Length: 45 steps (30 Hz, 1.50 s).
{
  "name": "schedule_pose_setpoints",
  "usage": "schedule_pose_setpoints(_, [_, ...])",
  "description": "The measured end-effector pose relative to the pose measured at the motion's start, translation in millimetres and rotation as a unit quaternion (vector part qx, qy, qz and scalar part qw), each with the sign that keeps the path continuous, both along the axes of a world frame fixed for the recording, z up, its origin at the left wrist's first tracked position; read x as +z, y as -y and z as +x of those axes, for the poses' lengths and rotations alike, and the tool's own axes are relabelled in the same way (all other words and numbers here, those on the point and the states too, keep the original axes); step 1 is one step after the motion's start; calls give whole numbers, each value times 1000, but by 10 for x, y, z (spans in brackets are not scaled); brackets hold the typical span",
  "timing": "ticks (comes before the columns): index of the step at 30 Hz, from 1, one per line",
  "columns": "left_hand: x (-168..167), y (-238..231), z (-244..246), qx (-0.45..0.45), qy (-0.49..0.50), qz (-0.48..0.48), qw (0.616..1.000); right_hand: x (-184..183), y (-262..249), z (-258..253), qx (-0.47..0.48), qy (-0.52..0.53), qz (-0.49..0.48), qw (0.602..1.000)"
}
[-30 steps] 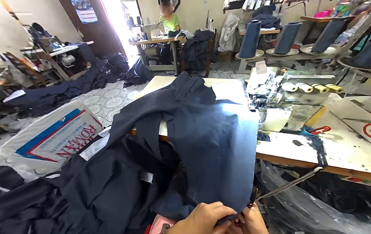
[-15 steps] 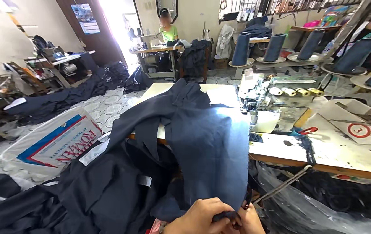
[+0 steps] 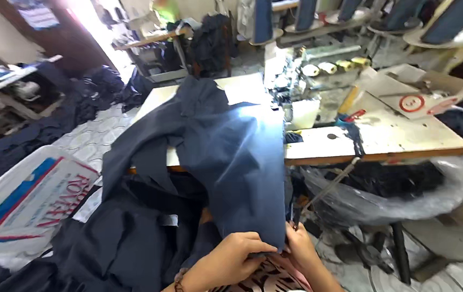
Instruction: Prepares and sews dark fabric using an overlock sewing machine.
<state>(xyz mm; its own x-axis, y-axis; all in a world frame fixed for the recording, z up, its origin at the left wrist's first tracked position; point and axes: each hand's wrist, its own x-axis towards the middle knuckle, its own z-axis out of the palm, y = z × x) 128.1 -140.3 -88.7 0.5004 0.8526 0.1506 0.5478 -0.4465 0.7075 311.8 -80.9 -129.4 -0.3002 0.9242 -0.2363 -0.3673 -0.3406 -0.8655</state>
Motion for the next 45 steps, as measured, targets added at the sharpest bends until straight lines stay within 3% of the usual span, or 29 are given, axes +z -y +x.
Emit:
schedule_pose_setpoints(5, [-9, -51, 51, -9, -13, 8, 1000, -19, -54, 78, 22, 3, -6, 1000])
schedule_pose_setpoints(10, [-76, -166, 178, -21, -40, 28, 999, -56, -73, 149, 29, 47, 95, 994])
schedule_pose_setpoints(13, [-105, -266, 180, -73, -18, -9, 997, -67, -99, 224, 32, 81, 135, 987])
schedule_pose_setpoints(15, [61, -480, 75, -125, -22, -53, 991, -146, -135, 255, 27, 90, 138, 986])
schedule_pose_setpoints(16, [196, -647, 6, -112, -30, -29, 993, -179, -157, 272, 29, 84, 136, 987])
schedule_pose_setpoints(18, [589, -1107, -133, -3, -92, 91, 992, -200, -199, 289, 40, 62, 121, 990])
schedule_pose_setpoints(20, [947, -1679, -301, 123, -214, 204, 947, -191, -274, 256, 31, 26, 88, 995])
schedule_pose_setpoints(21, [1081, -1946, -401, 163, -270, 209, 926, -176, -342, 226, 28, 12, 82, 996])
schedule_pose_setpoints(25, [1416, -2683, -586, 202, -419, 58, 884, -68, -719, 89, 45, 9, 78, 996])
schedule_pose_setpoints(31, [1676, -3296, -538, 190, -503, -45, 842, 23, -1237, -129, 38, 10, 107, 993])
schedule_pose_setpoints(39, [1703, -3953, -672, 237, -496, -99, 830, 437, -1693, -363, -7, 54, 100, 994])
schedule_pose_setpoints(45, [1552, -4116, -804, 286, -382, -56, 877, 737, -1953, -518, -28, 54, 57, 997])
